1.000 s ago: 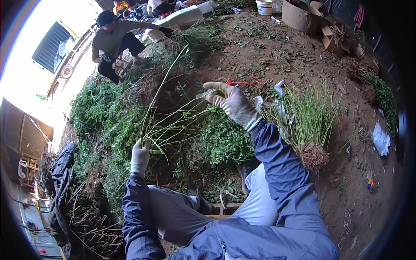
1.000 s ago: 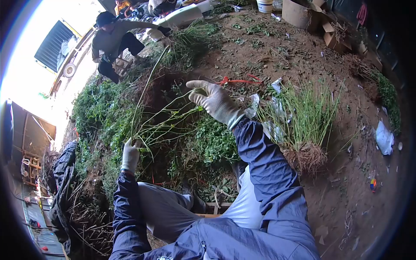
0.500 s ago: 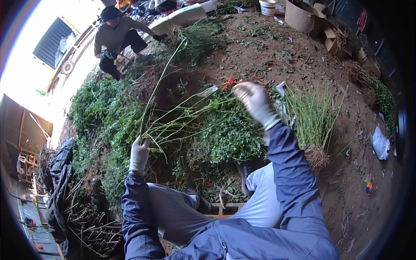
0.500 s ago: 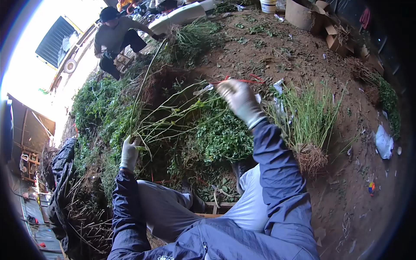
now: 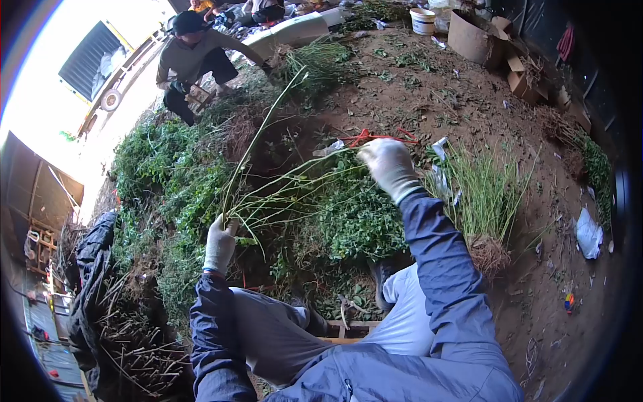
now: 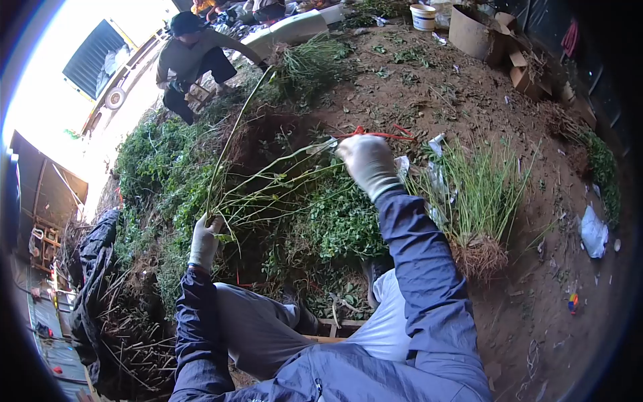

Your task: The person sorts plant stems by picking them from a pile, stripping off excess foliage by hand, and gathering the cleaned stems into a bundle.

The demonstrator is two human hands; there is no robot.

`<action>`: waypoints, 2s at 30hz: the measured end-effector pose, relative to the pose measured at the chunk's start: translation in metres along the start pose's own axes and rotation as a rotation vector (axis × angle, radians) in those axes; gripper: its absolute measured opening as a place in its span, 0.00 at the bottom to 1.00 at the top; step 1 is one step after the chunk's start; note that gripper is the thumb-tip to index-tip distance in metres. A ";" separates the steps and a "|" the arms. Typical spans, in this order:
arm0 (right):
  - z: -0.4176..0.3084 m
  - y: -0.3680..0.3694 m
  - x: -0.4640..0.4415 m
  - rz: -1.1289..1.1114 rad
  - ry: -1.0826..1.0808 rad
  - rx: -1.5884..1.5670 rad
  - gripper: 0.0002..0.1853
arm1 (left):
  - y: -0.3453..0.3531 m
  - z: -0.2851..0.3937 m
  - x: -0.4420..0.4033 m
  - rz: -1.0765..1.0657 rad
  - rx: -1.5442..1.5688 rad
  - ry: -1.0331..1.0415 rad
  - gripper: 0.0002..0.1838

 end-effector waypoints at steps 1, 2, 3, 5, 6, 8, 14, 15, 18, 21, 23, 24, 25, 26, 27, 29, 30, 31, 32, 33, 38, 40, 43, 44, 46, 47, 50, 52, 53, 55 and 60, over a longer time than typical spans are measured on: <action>0.011 -0.009 -0.003 0.064 0.129 -0.028 0.11 | -0.003 -0.001 -0.001 0.016 -0.054 0.041 0.14; 0.016 -0.017 -0.005 0.127 0.172 -0.055 0.12 | -0.004 -0.004 -0.001 0.022 -0.052 0.039 0.14; 0.016 -0.022 -0.005 0.161 0.143 -0.033 0.11 | -0.003 -0.012 -0.002 0.014 -0.014 0.011 0.13; -0.001 -0.020 -0.002 0.214 -0.001 -0.050 0.11 | 0.007 0.013 -0.001 -0.018 0.059 -0.027 0.12; -0.014 -0.010 0.000 0.123 -0.073 -0.100 0.14 | 0.011 0.018 -0.002 -0.022 0.063 -0.027 0.12; -0.044 0.013 0.010 -0.110 -0.164 -0.148 0.21 | 0.018 0.023 -0.004 -0.056 0.141 -0.011 0.11; -0.080 0.069 0.031 -0.333 -0.147 -0.010 0.29 | 0.029 0.025 -0.007 -0.088 0.189 -0.042 0.11; -0.084 0.065 0.029 -0.347 -0.179 -0.024 0.21 | 0.031 0.031 -0.007 -0.091 0.210 -0.033 0.11; -0.071 0.053 0.016 -0.260 -0.192 -0.077 0.16 | 0.028 0.018 -0.010 -0.081 0.206 -0.039 0.11; -0.025 0.034 0.000 -0.119 -0.060 -0.238 0.15 | 0.016 0.018 -0.011 -0.014 -0.062 0.102 0.11; 0.000 0.003 -0.005 -0.045 0.096 -0.220 0.16 | 0.002 0.009 -0.012 0.051 -0.137 0.131 0.11; 0.007 -0.013 -0.007 -0.047 0.169 -0.214 0.16 | -0.003 -0.008 -0.013 0.139 -0.098 0.140 0.10; 0.021 -0.016 -0.009 -0.020 0.237 -0.232 0.16 | -0.009 -0.010 -0.013 0.168 -0.123 0.100 0.10; 0.037 -0.014 -0.007 -0.071 0.351 -0.272 0.17 | -0.014 -0.011 -0.014 0.198 -0.148 0.059 0.10; 0.051 0.000 -0.002 -0.219 0.431 -0.381 0.12 | -0.017 -0.009 -0.014 0.233 -0.249 0.081 0.10; 0.008 -0.005 0.014 -0.246 0.258 -0.346 0.10 | -0.014 0.017 -0.013 0.264 -0.369 0.087 0.11; -0.024 -0.008 0.022 -0.257 0.093 -0.347 0.11 | -0.010 0.014 -0.016 0.274 -0.431 0.111 0.11; -0.054 -0.007 0.031 -0.320 0.004 -0.352 0.11 | -0.005 0.016 -0.018 0.247 -0.454 0.091 0.12; -0.084 -0.006 0.039 -0.397 -0.076 -0.406 0.13 | 0.002 0.022 -0.019 0.227 -0.487 0.075 0.11; -0.110 -0.003 0.048 -0.415 -0.142 -0.476 0.15 | 0.008 0.032 -0.020 0.204 -0.522 0.062 0.11; -0.178 0.030 0.082 -0.366 -0.381 -0.194 0.27 | 0.031 0.050 -0.024 0.184 -0.520 0.105 0.10; -0.182 0.045 0.084 -0.377 -0.386 -0.135 0.15 | 0.035 0.049 -0.024 0.174 -0.542 0.145 0.10; -0.176 0.045 0.082 -0.384 -0.392 -0.051 0.15 | 0.022 0.038 -0.025 0.243 -0.535 0.105 0.10; -0.169 0.040 0.082 -0.334 -0.431 -0.066 0.14 | 0.011 0.028 -0.025 0.270 -0.484 0.113 0.12; -0.154 0.027 0.082 -0.370 -0.445 -0.055 0.14 | -0.017 0.004 -0.023 0.352 -0.435 -0.016 0.15; -0.145 0.023 0.081 -0.427 -0.424 -0.099 0.14 | -0.029 -0.054 -0.028 0.440 -0.175 -0.030 0.16; -0.111 0.028 0.083 -0.564 -0.311 -0.018 0.13 | -0.031 -0.018 -0.021 0.623 0.384 -0.091 0.12; -0.095 0.031 0.087 -0.566 -0.247 0.032 0.15 | -0.018 0.020 -0.020 0.572 0.498 -0.144 0.09; -0.089 0.032 0.087 -0.547 -0.232 0.069 0.18 | -0.012 0.030 -0.022 0.570 0.565 -0.117 0.08; -0.087 0.026 0.086 -0.471 -0.212 0.029 0.21 | 0.010 0.035 -0.029 0.550 0.772 -0.086 0.08; -0.093 0.023 0.089 -0.462 -0.111 -0.164 0.28 | 0.073 0.071 -0.022 0.375 1.025 -0.016 0.12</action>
Point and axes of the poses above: each hand's wrist, its own x-axis away from the middle knuckle, its own y-axis out of the palm, z = x × y, the point moved 6 cm from there along -x, towards the middle knuckle, and after that the axes turned 13 degrees about y, right-handed, at the moved point
